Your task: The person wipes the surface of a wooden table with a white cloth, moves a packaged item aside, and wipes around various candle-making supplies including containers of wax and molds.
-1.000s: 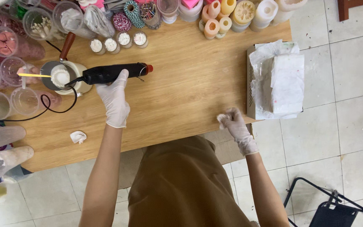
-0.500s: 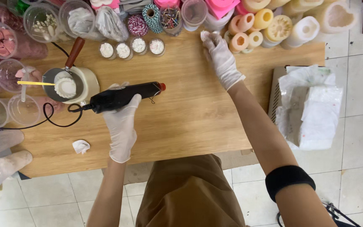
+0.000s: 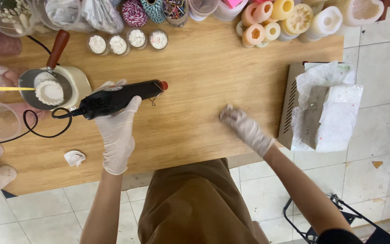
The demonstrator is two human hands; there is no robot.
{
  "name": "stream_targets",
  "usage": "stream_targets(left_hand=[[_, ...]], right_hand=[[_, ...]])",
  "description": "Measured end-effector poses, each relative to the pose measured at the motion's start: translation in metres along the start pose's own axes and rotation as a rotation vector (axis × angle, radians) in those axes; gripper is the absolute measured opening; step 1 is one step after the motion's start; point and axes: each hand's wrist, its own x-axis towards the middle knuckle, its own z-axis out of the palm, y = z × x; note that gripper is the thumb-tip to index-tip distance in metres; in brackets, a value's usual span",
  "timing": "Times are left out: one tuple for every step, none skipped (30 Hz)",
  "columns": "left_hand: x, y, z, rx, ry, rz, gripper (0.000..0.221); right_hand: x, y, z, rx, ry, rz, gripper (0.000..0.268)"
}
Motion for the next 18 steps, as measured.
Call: stream_targets(left_hand=[[0.001,0.000,0.000,0.016,0.002,-0.001,0.063],[0.000,0.000,0.001,0.014,-0.001,-0.006,0.063],[-0.001,0.001,-0.001,0.020,-0.001,-0.038,0.062],[-0.002,0.002,-0.002,0.027,-0.002,-0.070,0.062],[-0.004,0.002,-0.003,0.027,-0.010,-0.074,0.062],[-0.005,0.003,-0.004,0.013,-0.020,-0.072,0.061],[-0.005,0.002,-0.003,-0.004,-0.028,-0.065,0.061],[-0.006,0.002,-0.002,-0.005,-0.035,-0.063,0.061],[-0.007,0.001,-0.003,-0.010,-0.047,-0.031,0.061],[-0.007,0.000,-0.004,-0.015,-0.059,0.001,0.061],[-0.007,-0.001,-0.005,-0.013,-0.058,0.001,0.061],[-0.005,-0.002,-0.006,-0.012,-0.050,0.011,0.061],[-0.005,-0.002,-0.008,-0.010,-0.037,0.022,0.061],[-0.006,-0.003,-0.010,-0.006,-0.032,0.022,0.061],[-0.006,-0.003,-0.011,-0.016,-0.024,0.020,0.061],[-0.006,-0.002,-0.012,-0.027,-0.017,0.018,0.062],[-0.006,-0.001,-0.013,-0.022,-0.009,0.024,0.062],[-0.007,0.000,-0.014,-0.031,-0.007,0.014,0.062]], right_hand=[[-0.039,-0.022,-0.002,0.199,-0.025,0.053,0.061],[-0.074,-0.042,-0.007,0.306,-0.117,0.136,0.053],[-0.100,-0.057,-0.012,0.413,-0.208,0.225,0.045],[-0.113,-0.062,-0.015,0.413,-0.211,0.234,0.045],[-0.120,-0.066,-0.020,0.580,-0.291,0.304,0.036],[-0.119,-0.070,-0.029,0.749,-0.369,0.374,0.027],[-0.111,-0.067,-0.042,0.746,-0.366,0.378,0.027],[-0.097,-0.057,-0.059,0.737,-0.221,0.393,0.028],[-0.076,-0.044,-0.074,0.727,-0.076,0.401,0.029],[-0.047,-0.027,-0.085,0.718,-0.064,0.433,0.029],[-0.011,-0.007,-0.090,0.713,-0.057,0.464,0.028],[0.025,0.011,-0.091,0.752,0.144,0.387,0.015],[0.068,0.022,-0.083,0.999,0.238,0.503,0.019],[0.100,0.042,-0.081,0.844,0.077,0.582,0.016],[0.140,0.052,-0.068,0.999,0.221,0.508,0.018],[0.182,0.056,-0.052,0.933,0.285,0.520,0.019],[0.214,0.056,-0.036,0.867,0.348,0.533,0.019],[0.237,0.052,-0.023,0.874,0.348,0.524,0.019]])
